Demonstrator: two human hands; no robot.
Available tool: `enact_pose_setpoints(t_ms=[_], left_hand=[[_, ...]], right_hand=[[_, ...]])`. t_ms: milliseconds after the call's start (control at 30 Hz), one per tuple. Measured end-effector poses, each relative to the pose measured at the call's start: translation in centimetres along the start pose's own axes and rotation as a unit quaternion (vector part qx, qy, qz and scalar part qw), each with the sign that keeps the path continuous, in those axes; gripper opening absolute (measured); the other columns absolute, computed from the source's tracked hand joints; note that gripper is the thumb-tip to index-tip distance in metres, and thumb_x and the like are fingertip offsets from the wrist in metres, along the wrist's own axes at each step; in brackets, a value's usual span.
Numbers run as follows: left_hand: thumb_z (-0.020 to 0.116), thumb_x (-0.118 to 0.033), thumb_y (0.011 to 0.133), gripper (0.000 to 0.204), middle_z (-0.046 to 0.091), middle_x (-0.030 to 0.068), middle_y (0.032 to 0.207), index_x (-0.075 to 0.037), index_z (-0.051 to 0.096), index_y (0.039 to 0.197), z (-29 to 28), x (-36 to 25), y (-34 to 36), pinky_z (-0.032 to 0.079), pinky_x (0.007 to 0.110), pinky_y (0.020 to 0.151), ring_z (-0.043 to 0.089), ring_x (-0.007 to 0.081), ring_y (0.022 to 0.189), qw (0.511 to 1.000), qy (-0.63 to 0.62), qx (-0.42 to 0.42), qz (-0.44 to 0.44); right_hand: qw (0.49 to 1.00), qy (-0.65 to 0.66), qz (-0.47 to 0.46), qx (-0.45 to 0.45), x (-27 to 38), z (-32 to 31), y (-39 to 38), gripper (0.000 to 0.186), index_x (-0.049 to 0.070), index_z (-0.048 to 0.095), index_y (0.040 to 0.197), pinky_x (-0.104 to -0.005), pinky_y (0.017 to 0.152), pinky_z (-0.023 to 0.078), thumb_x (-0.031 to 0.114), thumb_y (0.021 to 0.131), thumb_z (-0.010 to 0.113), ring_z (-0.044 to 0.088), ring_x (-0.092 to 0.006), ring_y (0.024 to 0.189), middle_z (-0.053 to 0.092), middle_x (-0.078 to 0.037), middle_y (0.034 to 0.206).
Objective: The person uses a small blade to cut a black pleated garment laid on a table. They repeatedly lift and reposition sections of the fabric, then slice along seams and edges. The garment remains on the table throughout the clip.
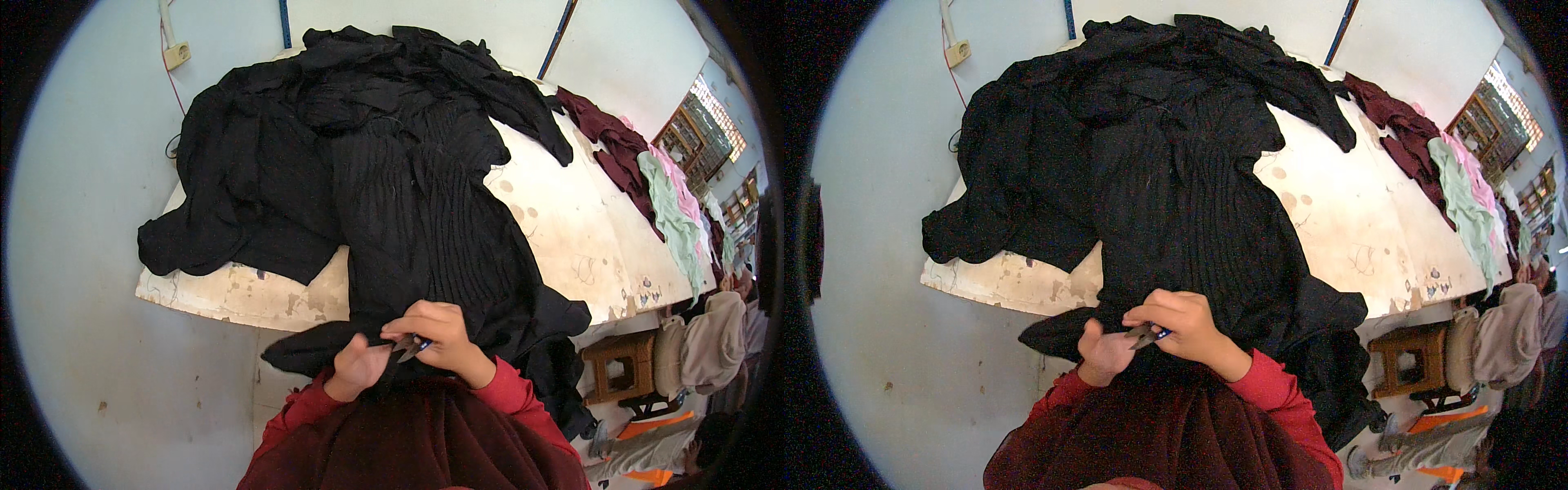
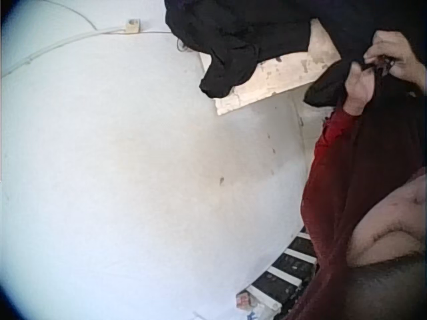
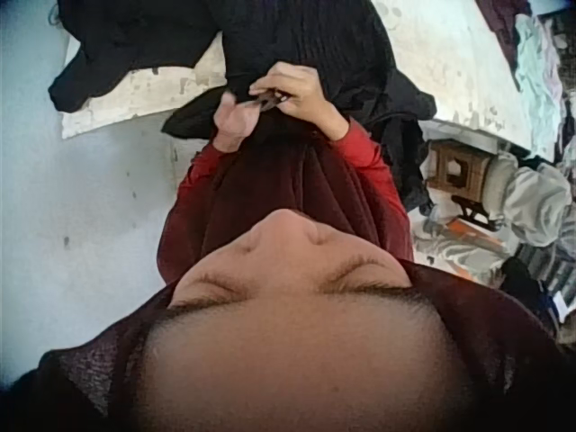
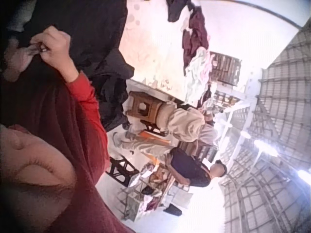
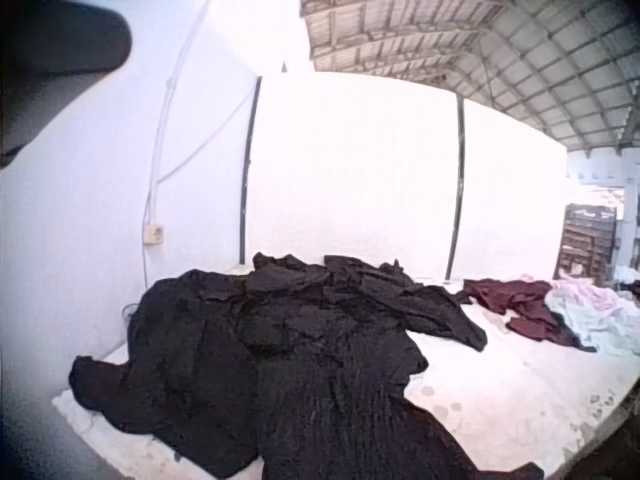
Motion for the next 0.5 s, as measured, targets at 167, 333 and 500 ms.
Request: enact_pose_setpoints(t_ms=[167,333,500], left_hand=[[0.046,-0.020,0.099,0.031,0.060,0.0117,0.115,0.001,0.057,0.119,-0.6,-0.5,0.6,0.043,0.035,0.097,0.057,0.0209,0.109,0.816,0.535,-0.105,0.192],[0.055,-0.003,0.093,0.030,0.058,0.0089,0.122,0.002,0.055,0.123,3.2,1.7,0.9,0.041,0.032,0.100,0.055,0.0183,0.111,0.819,0.494,-0.045,0.288],[0.054,-0.002,0.093,0.035,0.055,0.0107,0.127,0.002,0.051,0.128,2.5,1.5,1.0,0.040,0.034,0.103,0.053,0.0202,0.115,0.823,0.495,-0.047,0.275]], right_hand=[[0.994,0.080,0.072,0.031,0.6,0.1,-0.5,0.024,0.008,0.070,0.091,-0.0273,0.054,0.046,0.002,0.068,0.072,0.060,-0.0170,0.062,0.062,-0.004,0.077],[0.980,0.123,0.159,-0.014,1.9,-3.6,1.0,0.038,0.003,0.067,0.101,-0.0294,0.069,0.048,0.018,0.069,0.081,0.062,-0.0186,0.079,0.066,-0.011,0.092],[0.989,-0.031,0.135,-0.052,2.2,-4.7,2.0,0.032,0.004,0.068,0.099,-0.0268,0.061,0.051,0.019,0.073,0.078,0.067,-0.0186,0.066,0.070,-0.011,0.087]])
Point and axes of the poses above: each hand's wrist, its own y-axis towards the middle knuckle, its own z-axis out of the palm, x = y × z, the point moved 1 cm from there along y, towards the middle knuckle
